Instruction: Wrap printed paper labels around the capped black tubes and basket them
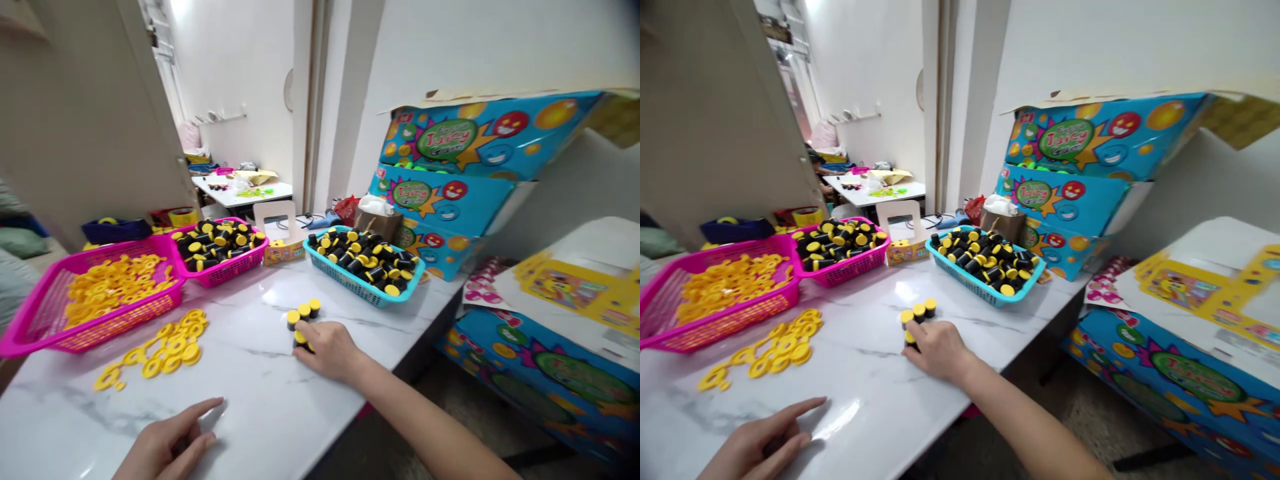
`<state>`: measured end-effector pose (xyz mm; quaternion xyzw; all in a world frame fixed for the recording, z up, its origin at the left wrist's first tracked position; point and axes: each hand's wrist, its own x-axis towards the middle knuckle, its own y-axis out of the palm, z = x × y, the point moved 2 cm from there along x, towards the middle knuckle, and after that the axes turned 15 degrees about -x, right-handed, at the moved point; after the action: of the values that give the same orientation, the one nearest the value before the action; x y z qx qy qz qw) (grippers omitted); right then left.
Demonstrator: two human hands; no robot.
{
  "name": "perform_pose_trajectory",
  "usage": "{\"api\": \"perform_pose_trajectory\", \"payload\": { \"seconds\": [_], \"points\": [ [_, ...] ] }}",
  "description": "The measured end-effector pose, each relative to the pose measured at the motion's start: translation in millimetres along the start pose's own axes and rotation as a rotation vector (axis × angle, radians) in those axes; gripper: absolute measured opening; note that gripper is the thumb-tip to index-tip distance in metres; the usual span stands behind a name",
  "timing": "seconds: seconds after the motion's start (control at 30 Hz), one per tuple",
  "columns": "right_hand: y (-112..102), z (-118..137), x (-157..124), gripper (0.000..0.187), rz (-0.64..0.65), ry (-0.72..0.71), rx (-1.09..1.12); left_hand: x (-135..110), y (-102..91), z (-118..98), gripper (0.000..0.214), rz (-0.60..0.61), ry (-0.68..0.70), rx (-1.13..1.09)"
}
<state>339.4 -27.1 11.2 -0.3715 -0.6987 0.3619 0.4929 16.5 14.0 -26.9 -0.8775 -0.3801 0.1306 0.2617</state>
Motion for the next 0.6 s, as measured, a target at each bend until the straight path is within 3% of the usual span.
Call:
{"api": "perform_pose_trajectory", "payload": {
  "seconds": [0.13, 0.37, 0.6],
  "points": [
    [-1.8, -5.6, -6.7, 0.027, -0.12, -0.028, 0.017, -3.1, -2.1, -22.0, 0.047, -0.002, -0.039, 0.025],
    [0.8, -27.3, -18.0, 0.023, -0.306, 0.022, -0.142, -3.3, -1.8, -28.0, 0.045, 0.002, -0.022, 0.019],
    [20.2, -37.0, -8.0, 0.035, -0.359, -0.008, 0.131, -4.7, -4.5, -35.9, 0.039, -0.048, 0.032, -0.087]
  ]
}}
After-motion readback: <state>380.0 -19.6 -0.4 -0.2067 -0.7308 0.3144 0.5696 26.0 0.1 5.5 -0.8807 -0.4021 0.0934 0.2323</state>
